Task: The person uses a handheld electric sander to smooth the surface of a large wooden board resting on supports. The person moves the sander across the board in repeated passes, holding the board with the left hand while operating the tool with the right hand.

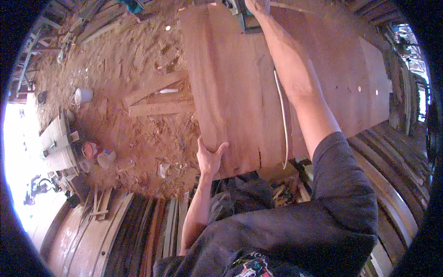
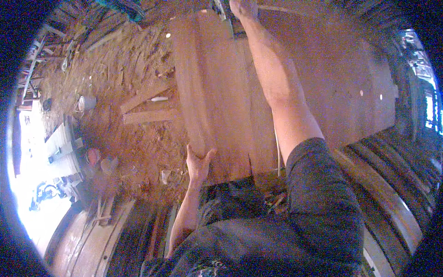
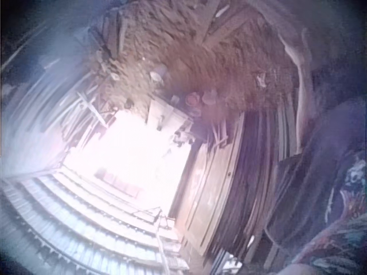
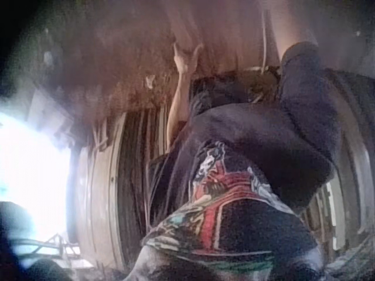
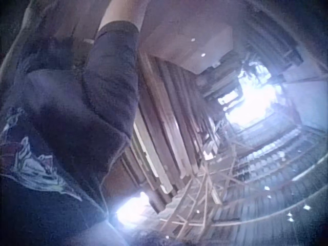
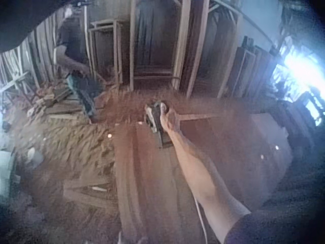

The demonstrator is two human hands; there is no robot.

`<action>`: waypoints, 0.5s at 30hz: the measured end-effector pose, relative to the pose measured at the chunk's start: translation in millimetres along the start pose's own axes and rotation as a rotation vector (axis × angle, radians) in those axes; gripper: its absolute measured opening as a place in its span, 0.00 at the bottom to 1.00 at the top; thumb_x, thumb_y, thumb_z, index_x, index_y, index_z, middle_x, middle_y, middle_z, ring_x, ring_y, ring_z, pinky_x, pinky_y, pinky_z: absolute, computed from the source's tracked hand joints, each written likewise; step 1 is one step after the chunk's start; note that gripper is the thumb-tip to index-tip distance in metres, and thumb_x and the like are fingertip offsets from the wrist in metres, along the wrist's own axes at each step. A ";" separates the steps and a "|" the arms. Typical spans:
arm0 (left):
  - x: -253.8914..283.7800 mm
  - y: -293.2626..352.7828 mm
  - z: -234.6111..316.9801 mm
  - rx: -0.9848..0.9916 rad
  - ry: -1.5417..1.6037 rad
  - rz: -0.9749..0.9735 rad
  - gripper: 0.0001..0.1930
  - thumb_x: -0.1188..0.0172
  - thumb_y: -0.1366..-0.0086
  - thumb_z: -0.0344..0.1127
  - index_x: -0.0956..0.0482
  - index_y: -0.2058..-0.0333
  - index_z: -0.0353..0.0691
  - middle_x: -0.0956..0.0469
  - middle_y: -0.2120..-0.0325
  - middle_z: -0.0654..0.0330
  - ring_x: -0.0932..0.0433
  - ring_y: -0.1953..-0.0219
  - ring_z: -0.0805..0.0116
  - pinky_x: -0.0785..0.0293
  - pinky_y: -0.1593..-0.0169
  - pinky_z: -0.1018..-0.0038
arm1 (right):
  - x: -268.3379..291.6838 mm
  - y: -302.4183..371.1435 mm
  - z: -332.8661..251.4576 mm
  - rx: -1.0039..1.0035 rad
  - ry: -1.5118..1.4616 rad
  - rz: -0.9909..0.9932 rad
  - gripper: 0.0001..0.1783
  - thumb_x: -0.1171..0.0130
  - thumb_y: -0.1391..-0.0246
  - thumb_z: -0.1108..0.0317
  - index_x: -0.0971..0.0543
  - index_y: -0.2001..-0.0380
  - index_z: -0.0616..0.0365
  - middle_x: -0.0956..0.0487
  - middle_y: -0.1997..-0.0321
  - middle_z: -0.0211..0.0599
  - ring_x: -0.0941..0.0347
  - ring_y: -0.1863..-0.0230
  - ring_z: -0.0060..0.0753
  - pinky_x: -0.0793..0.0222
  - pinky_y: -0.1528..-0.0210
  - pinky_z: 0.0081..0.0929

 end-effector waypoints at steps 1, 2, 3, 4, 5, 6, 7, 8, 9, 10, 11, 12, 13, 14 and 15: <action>3.4 0.0 -1.8 -0.004 -0.019 0.021 0.45 0.17 0.47 0.49 0.31 0.37 0.37 0.15 0.50 0.42 0.15 0.47 0.46 0.20 0.43 0.56 | 5.6 11.3 -8.4 0.024 -0.047 -0.002 0.44 0.58 0.28 0.34 0.26 0.35 0.68 0.24 0.35 0.70 0.29 0.32 0.68 0.33 0.31 0.55; 0.2 -1.3 -1.0 -0.027 -0.024 0.018 0.44 0.17 0.47 0.50 0.31 0.38 0.37 0.15 0.50 0.42 0.15 0.47 0.46 0.20 0.43 0.56 | 20.4 24.3 -1.9 0.043 -0.068 0.011 0.45 0.57 0.29 0.33 0.26 0.35 0.68 0.24 0.36 0.70 0.29 0.32 0.68 0.33 0.31 0.55; -4.0 -6.4 1.1 -0.055 -0.030 0.007 0.44 0.17 0.46 0.50 0.31 0.38 0.36 0.16 0.49 0.42 0.15 0.47 0.47 0.20 0.43 0.56 | 34.5 34.0 9.0 0.117 -0.033 0.155 0.42 0.58 0.28 0.35 0.24 0.36 0.65 0.22 0.39 0.69 0.28 0.34 0.69 0.32 0.33 0.56; -5.8 -2.7 -4.8 -0.057 -0.035 0.002 0.44 0.18 0.46 0.50 0.31 0.38 0.36 0.16 0.49 0.42 0.15 0.47 0.47 0.20 0.43 0.56 | 32.9 57.7 24.7 0.044 0.037 0.066 0.42 0.59 0.28 0.35 0.24 0.36 0.65 0.22 0.39 0.69 0.28 0.34 0.69 0.32 0.33 0.56; -6.5 -1.8 -6.4 -0.065 -0.027 -0.009 0.44 0.18 0.46 0.51 0.31 0.38 0.35 0.16 0.49 0.41 0.15 0.47 0.47 0.20 0.43 0.56 | 37.4 80.6 28.4 -0.017 0.098 -0.017 0.41 0.59 0.27 0.35 0.24 0.37 0.65 0.22 0.39 0.69 0.28 0.34 0.70 0.32 0.34 0.56; -6.6 -0.4 -8.1 -0.076 -0.020 -0.026 0.44 0.18 0.46 0.51 0.31 0.38 0.35 0.16 0.49 0.41 0.15 0.47 0.47 0.20 0.43 0.57 | 47.6 110.0 36.3 -0.081 0.159 -0.097 0.41 0.60 0.27 0.36 0.24 0.37 0.65 0.22 0.39 0.69 0.28 0.34 0.70 0.31 0.34 0.56; 1.2 -1.8 -7.1 -0.094 -0.015 -0.007 0.44 0.18 0.45 0.52 0.31 0.39 0.35 0.16 0.49 0.41 0.15 0.47 0.46 0.20 0.43 0.57 | 59.8 157.2 16.0 0.062 -0.003 -0.020 0.42 0.61 0.26 0.37 0.24 0.37 0.68 0.23 0.38 0.70 0.28 0.34 0.70 0.32 0.34 0.55; 5.2 -2.1 -7.1 -0.105 -0.009 0.006 0.44 0.18 0.45 0.52 0.31 0.39 0.34 0.16 0.49 0.41 0.16 0.47 0.46 0.20 0.43 0.57 | 91.2 204.6 -16.8 0.158 -0.133 -0.025 0.42 0.61 0.25 0.37 0.24 0.38 0.70 0.23 0.38 0.68 0.28 0.34 0.69 0.32 0.33 0.54; -0.7 -0.9 -1.8 -0.130 0.001 -0.010 0.44 0.18 0.45 0.52 0.31 0.39 0.34 0.16 0.49 0.40 0.16 0.46 0.46 0.21 0.43 0.57 | 110.9 234.3 17.8 0.007 -0.019 -0.031 0.41 0.56 0.29 0.33 0.16 0.52 0.66 0.15 0.56 0.66 0.18 0.52 0.72 0.23 0.49 0.60; 1.4 0.1 -2.1 -0.144 0.004 -0.003 0.45 0.19 0.45 0.53 0.31 0.39 0.33 0.17 0.48 0.40 0.16 0.46 0.45 0.21 0.42 0.58 | 134.9 282.5 23.9 -0.036 -0.037 -0.044 0.38 0.54 0.28 0.36 0.18 0.49 0.64 0.15 0.53 0.64 0.19 0.49 0.71 0.23 0.47 0.58; 1.7 0.7 -3.5 -0.146 0.005 -0.015 0.46 0.19 0.45 0.54 0.32 0.38 0.33 0.17 0.48 0.40 0.16 0.45 0.45 0.21 0.42 0.57 | 160.1 331.1 28.8 -0.079 -0.055 -0.056 0.35 0.53 0.27 0.38 0.19 0.45 0.62 0.15 0.50 0.62 0.20 0.46 0.69 0.24 0.46 0.57; 3.4 0.0 -4.6 -0.148 0.005 -0.022 0.47 0.19 0.45 0.54 0.32 0.37 0.32 0.17 0.47 0.39 0.17 0.45 0.45 0.22 0.41 0.57 | 188.9 386.3 29.8 -0.165 -0.064 -0.089 0.33 0.53 0.26 0.41 0.19 0.44 0.62 0.15 0.49 0.61 0.19 0.46 0.68 0.24 0.46 0.54; -0.4 -1.0 -3.5 -0.157 0.009 -0.044 0.48 0.19 0.46 0.55 0.33 0.36 0.32 0.18 0.47 0.39 0.17 0.44 0.44 0.22 0.40 0.57 | 219.1 442.6 42.2 -0.234 -0.074 -0.099 0.29 0.51 0.26 0.45 0.20 0.44 0.61 0.17 0.55 0.53 0.21 0.53 0.57 0.25 0.52 0.49; -2.4 -2.2 -8.3 -0.146 -0.033 -0.040 0.50 0.19 0.46 0.56 0.34 0.35 0.31 0.18 0.46 0.39 0.18 0.43 0.44 0.23 0.40 0.56 | 250.1 508.6 59.0 -0.302 -0.094 -0.107 0.26 0.50 0.27 0.48 0.20 0.44 0.60 0.18 0.61 0.45 0.23 0.60 0.46 0.25 0.58 0.43; -7.7 -4.9 -15.0 -0.141 -0.077 -0.040 0.52 0.19 0.46 0.58 0.35 0.34 0.30 0.19 0.45 0.38 0.19 0.42 0.45 0.23 0.39 0.56 | 282.2 575.4 80.2 -0.374 -0.127 -0.099 0.22 0.48 0.27 0.52 0.20 0.44 0.58 0.19 0.67 0.37 0.24 0.66 0.35 0.26 0.64 0.38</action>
Point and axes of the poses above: each hand's wrist, its own y-axis away from the middle knuckle, its own x-axis out of the back of the hand, z = x × y, the point moved 9 cm from there along -y, towards the middle knuckle
